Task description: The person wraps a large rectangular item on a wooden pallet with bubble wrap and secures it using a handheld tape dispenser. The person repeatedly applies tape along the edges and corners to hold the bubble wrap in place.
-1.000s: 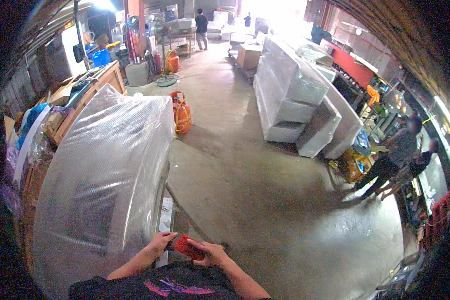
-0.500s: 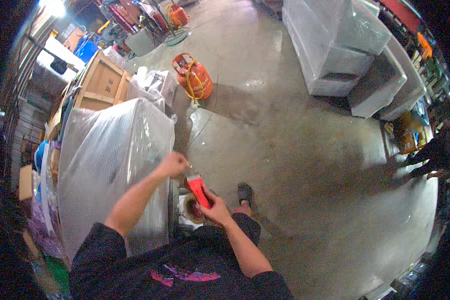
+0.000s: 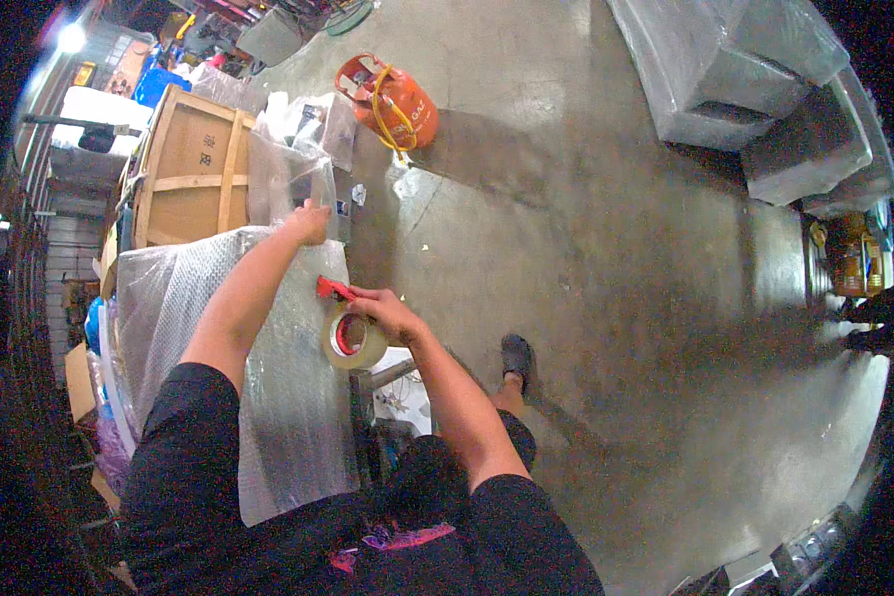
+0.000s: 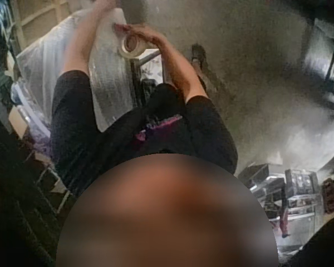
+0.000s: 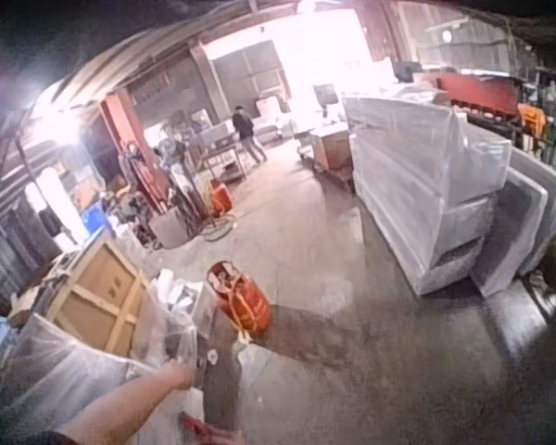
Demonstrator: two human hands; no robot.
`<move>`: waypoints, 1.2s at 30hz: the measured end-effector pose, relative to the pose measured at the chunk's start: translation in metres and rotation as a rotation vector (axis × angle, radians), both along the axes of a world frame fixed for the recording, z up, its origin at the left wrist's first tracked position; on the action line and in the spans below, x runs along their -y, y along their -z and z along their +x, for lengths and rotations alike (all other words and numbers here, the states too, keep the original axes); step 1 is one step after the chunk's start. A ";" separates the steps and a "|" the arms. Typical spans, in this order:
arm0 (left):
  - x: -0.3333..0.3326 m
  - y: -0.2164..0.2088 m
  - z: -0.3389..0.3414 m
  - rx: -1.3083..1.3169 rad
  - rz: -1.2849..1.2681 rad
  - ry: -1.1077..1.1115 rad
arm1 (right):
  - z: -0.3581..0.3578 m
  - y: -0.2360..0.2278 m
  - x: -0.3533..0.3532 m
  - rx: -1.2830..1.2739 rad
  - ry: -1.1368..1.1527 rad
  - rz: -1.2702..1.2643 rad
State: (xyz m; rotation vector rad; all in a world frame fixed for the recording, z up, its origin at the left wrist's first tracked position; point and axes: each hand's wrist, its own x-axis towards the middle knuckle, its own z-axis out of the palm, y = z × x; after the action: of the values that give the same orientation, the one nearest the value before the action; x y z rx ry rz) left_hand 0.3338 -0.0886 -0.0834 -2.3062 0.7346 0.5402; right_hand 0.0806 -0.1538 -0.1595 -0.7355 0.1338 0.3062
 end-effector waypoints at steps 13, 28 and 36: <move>-0.006 -0.069 -0.165 -0.199 -0.639 0.321 | -0.156 -0.026 -0.071 0.096 -0.202 -0.247; -0.438 -0.198 -0.642 0.150 -0.942 0.079 | -0.456 -0.030 -0.305 0.063 -0.320 -0.208; -0.581 -0.198 -0.859 0.281 -0.935 -0.261 | -0.601 -0.058 -0.401 0.096 -0.261 -0.289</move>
State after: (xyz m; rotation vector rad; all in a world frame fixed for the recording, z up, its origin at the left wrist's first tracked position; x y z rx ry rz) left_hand -0.5257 0.4929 0.1148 -3.2787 0.6165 -0.0762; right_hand -0.5204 0.2471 -0.1018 -1.0555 -0.0110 0.5064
